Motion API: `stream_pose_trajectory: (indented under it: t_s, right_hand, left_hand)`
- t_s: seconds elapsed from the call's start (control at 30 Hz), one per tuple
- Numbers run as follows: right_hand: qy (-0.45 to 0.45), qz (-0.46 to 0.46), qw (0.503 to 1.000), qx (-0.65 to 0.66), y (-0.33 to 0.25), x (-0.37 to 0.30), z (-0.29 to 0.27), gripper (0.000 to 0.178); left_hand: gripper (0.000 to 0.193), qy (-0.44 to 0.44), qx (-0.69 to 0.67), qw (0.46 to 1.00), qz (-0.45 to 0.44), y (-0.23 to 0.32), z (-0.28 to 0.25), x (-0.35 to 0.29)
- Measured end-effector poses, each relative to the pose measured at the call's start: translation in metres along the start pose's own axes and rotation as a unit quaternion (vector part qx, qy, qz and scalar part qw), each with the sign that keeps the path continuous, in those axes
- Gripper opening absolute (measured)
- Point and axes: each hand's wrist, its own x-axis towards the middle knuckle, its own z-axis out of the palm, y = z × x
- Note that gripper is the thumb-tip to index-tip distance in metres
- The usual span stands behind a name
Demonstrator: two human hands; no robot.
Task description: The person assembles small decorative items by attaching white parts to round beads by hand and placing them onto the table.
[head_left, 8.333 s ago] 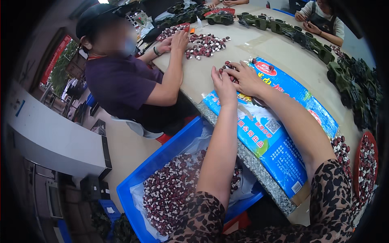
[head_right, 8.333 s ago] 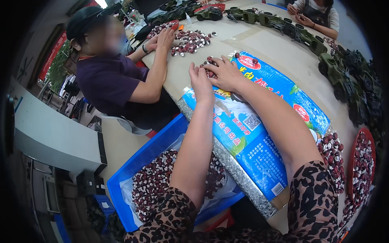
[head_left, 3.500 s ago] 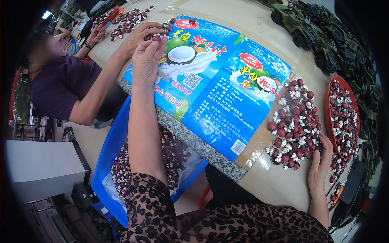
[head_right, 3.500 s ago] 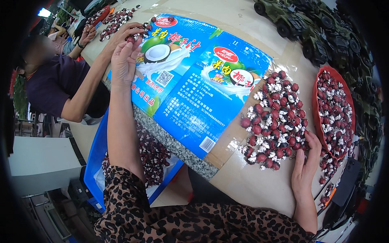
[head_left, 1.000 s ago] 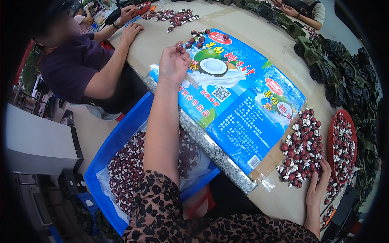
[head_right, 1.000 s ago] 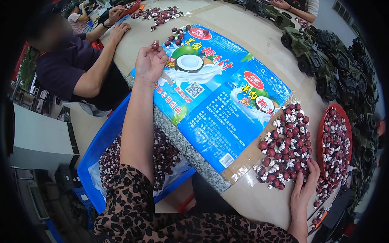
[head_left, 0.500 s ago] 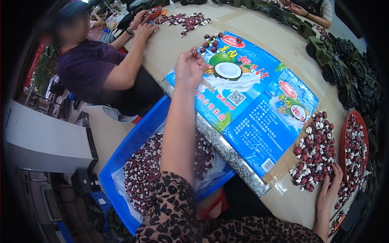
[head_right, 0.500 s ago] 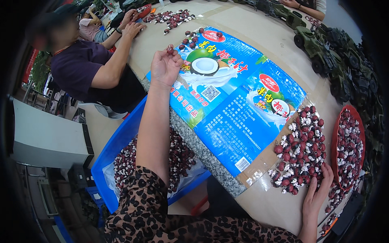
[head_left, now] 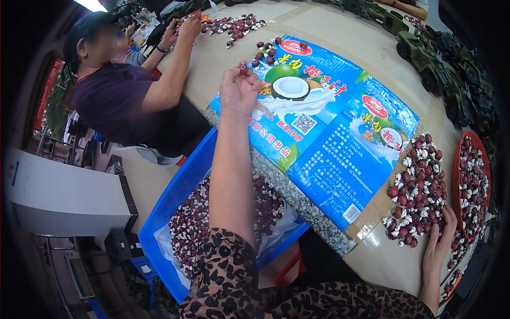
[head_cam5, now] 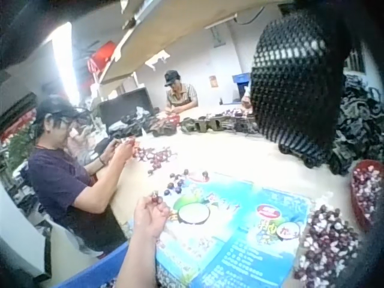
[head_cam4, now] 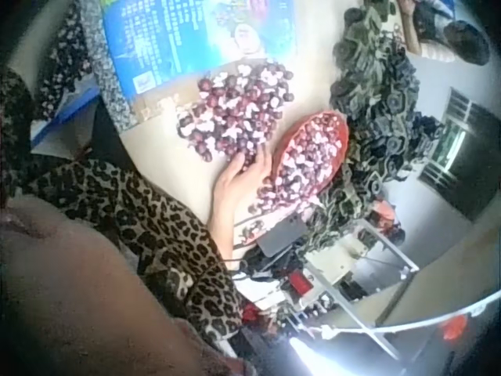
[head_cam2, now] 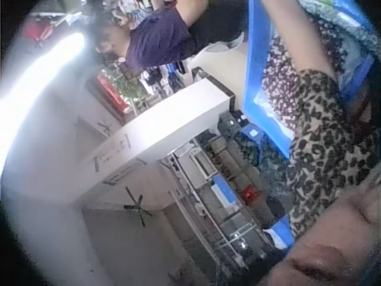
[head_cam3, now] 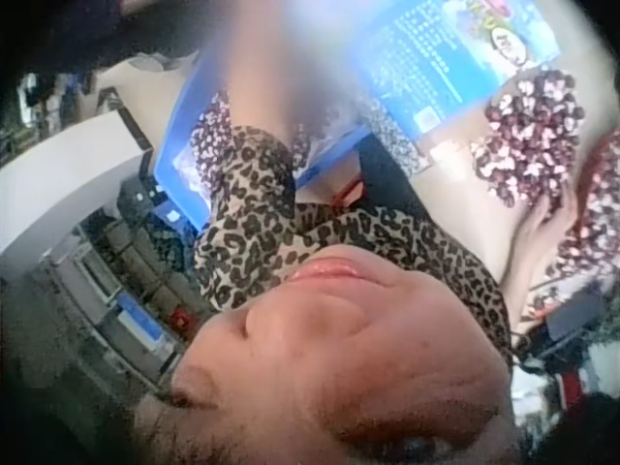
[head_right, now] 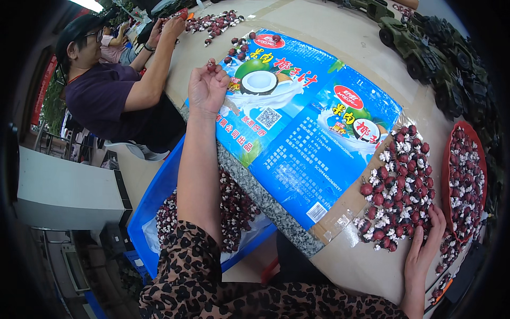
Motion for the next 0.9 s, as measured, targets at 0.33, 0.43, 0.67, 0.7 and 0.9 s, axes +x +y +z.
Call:
stream_pose_trajectory:
  t_s: [0.33, 0.43, 0.67, 0.7, 0.9]
  right_hand:
    - [-0.006, 0.012, 1.0, -0.003, 0.003, -0.0009, 0.0004, 0.032]
    - [-0.006, 0.009, 1.0, -0.009, 0.0043, -0.0014, 0.0009, 0.032]
    - [-0.004, 0.004, 1.0, -0.023, 0.0099, -0.0032, 0.0014, 0.033]
    - [-0.003, 0.004, 1.0, -0.022, 0.0082, -0.0029, 0.0018, 0.032]
    - [-0.001, 0.005, 1.0, -0.015, 0.0096, -0.0025, 0.0023, 0.032]
  left_hand:
    - [0.013, 0.002, 0.014, 1.0, 0.005, -0.0024, 0.0007, 0.0007]
    - [0.012, 0.001, 0.018, 1.0, 0.006, -0.0015, -0.0004, -0.0001]
    - [0.011, 0.003, 0.028, 1.0, 0.008, -0.0024, 0.0025, -0.0007]
    - [0.011, 0.004, 0.03, 1.0, 0.008, -0.002, 0.0022, -0.001]
    - [0.01, 0.006, 0.027, 1.0, 0.008, -0.0038, 0.0014, 0.0008]
